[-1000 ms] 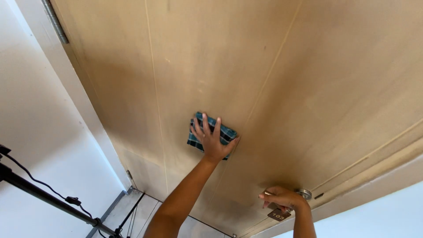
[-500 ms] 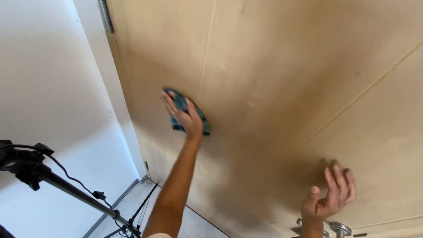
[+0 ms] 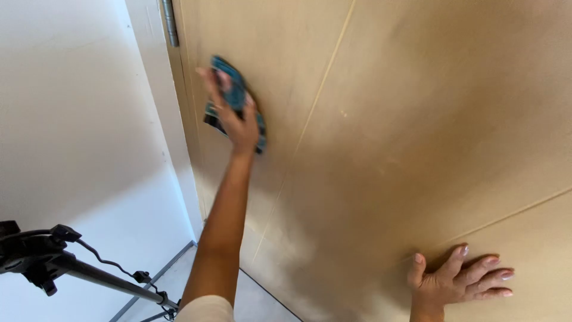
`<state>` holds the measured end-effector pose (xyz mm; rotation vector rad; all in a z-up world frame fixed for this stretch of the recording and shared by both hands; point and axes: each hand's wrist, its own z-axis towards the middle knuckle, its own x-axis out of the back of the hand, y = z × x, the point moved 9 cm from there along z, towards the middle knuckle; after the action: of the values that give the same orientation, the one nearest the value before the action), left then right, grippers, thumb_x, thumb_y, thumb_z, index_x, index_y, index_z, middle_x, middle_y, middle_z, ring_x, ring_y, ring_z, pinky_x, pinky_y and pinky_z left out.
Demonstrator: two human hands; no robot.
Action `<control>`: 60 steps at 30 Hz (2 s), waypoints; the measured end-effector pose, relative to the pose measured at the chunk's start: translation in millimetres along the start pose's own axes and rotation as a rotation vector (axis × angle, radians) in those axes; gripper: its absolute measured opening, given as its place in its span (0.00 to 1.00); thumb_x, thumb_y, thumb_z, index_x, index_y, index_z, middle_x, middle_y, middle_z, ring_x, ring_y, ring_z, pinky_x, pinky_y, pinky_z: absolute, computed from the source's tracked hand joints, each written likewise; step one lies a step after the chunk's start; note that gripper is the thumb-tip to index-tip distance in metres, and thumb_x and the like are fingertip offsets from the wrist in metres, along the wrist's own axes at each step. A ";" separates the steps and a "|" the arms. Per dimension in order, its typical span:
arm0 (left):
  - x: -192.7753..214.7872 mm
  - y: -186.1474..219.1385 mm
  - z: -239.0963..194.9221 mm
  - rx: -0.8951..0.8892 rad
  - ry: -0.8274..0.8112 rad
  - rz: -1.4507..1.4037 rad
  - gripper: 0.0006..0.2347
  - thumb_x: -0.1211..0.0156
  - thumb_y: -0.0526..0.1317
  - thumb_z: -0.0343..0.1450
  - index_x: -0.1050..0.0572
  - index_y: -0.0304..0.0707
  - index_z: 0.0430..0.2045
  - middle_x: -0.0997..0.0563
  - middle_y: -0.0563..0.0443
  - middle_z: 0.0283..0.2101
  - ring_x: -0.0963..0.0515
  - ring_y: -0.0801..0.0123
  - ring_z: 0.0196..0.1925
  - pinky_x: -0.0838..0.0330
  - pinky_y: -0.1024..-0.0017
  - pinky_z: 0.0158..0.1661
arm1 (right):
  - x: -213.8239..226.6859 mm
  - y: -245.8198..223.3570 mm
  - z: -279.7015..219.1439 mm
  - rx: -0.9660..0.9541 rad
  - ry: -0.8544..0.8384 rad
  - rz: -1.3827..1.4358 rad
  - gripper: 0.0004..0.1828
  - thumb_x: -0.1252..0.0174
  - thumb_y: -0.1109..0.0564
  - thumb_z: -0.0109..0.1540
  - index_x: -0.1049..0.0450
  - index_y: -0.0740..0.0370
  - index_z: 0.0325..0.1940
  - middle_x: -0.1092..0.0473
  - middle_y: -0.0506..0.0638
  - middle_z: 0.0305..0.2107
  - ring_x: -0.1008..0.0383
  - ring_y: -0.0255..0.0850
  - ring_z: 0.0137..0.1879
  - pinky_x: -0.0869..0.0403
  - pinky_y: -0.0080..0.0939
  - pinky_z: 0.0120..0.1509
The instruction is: Cleaning and wiping down wooden surfaces including a table, a door, and a cabinet.
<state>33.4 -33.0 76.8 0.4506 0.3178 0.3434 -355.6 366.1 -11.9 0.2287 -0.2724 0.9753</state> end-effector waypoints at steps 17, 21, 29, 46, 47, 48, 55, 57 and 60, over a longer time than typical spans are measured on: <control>-0.9 7.1 -103.5 0.387 0.118 -0.013 0.32 0.52 0.45 0.79 0.56 0.22 0.74 0.49 0.28 0.77 0.48 0.42 0.80 0.55 0.53 0.76 | 0.4 -5.6 2.4 -0.027 0.042 0.001 0.45 0.70 0.22 0.70 0.52 0.45 0.85 0.61 0.59 0.79 0.67 0.70 0.83 0.71 0.79 0.79; -71.8 225.3 -105.5 -0.192 -0.307 -0.013 0.31 0.44 0.59 0.70 0.39 0.59 0.71 0.49 0.34 0.77 0.47 0.44 0.80 0.55 0.39 0.74 | 3.9 -5.4 0.6 0.019 0.015 0.042 0.45 0.69 0.21 0.71 0.51 0.47 0.84 0.62 0.60 0.80 0.69 0.70 0.83 0.71 0.80 0.79; -105.0 192.9 -8.3 -0.304 -0.243 -0.025 0.32 0.38 0.53 0.75 0.44 0.51 0.73 0.49 0.47 0.79 0.47 0.56 0.81 0.60 0.41 0.76 | -6.9 63.7 -42.8 0.140 -0.165 0.011 0.43 0.57 0.25 0.69 0.38 0.51 0.80 0.57 0.55 0.79 0.65 0.63 0.83 0.74 0.78 0.78; -142.2 360.1 -209.1 -0.852 -0.716 -0.033 0.36 0.37 0.67 0.67 0.35 0.60 0.71 0.40 0.51 0.76 0.38 0.61 0.76 0.55 0.43 0.72 | 54.7 155.3 -55.6 -0.049 -0.201 0.416 0.42 0.57 0.33 0.71 0.50 0.64 0.80 0.54 0.59 0.78 0.62 0.58 0.84 0.72 0.64 0.84; -142.3 364.5 -154.2 -0.616 -0.534 -0.002 0.34 0.35 0.61 0.69 0.36 0.56 0.71 0.42 0.44 0.76 0.43 0.53 0.78 0.58 0.39 0.73 | 61.3 160.2 -54.5 -0.066 -0.197 0.418 0.42 0.57 0.35 0.71 0.51 0.64 0.80 0.55 0.60 0.78 0.62 0.58 0.84 0.71 0.63 0.84; -138.1 364.5 -104.8 -0.381 -0.351 0.026 0.33 0.34 0.55 0.70 0.36 0.52 0.72 0.45 0.38 0.77 0.48 0.45 0.81 0.61 0.36 0.74 | 67.5 164.5 -53.5 -0.084 -0.193 0.421 0.41 0.58 0.36 0.71 0.53 0.64 0.80 0.56 0.61 0.78 0.63 0.58 0.84 0.71 0.63 0.84; -168.3 464.1 -169.9 -0.545 -0.522 0.004 0.37 0.32 0.60 0.67 0.39 0.58 0.73 0.49 0.48 0.79 0.48 0.51 0.80 0.56 0.36 0.72 | 86.7 163.0 -54.2 -0.087 -0.174 0.583 0.41 0.62 0.37 0.73 0.62 0.62 0.82 0.55 0.62 0.78 0.62 0.56 0.85 0.70 0.62 0.85; -174.5 464.2 -283.5 -0.854 -0.879 0.033 0.49 0.30 0.65 0.55 0.44 0.64 0.75 0.48 0.55 0.80 0.46 0.62 0.81 0.50 0.48 0.70 | 87.8 167.5 -59.9 -0.137 -0.194 0.684 0.42 0.64 0.37 0.73 0.65 0.64 0.82 0.54 0.62 0.78 0.60 0.55 0.85 0.68 0.61 0.86; -137.6 427.9 -406.2 -1.388 -1.094 -0.094 0.46 0.33 0.62 0.64 0.43 0.48 0.79 0.47 0.55 0.82 0.47 0.66 0.82 0.62 0.57 0.78 | 102.2 167.8 -56.8 -0.178 -0.271 0.755 0.43 0.65 0.37 0.74 0.67 0.68 0.81 0.54 0.63 0.77 0.58 0.55 0.84 0.65 0.61 0.85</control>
<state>-347.5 424.1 -37.3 -0.7696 -0.9548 0.1211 -434.7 554.5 -20.4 0.0888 -0.7226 1.6583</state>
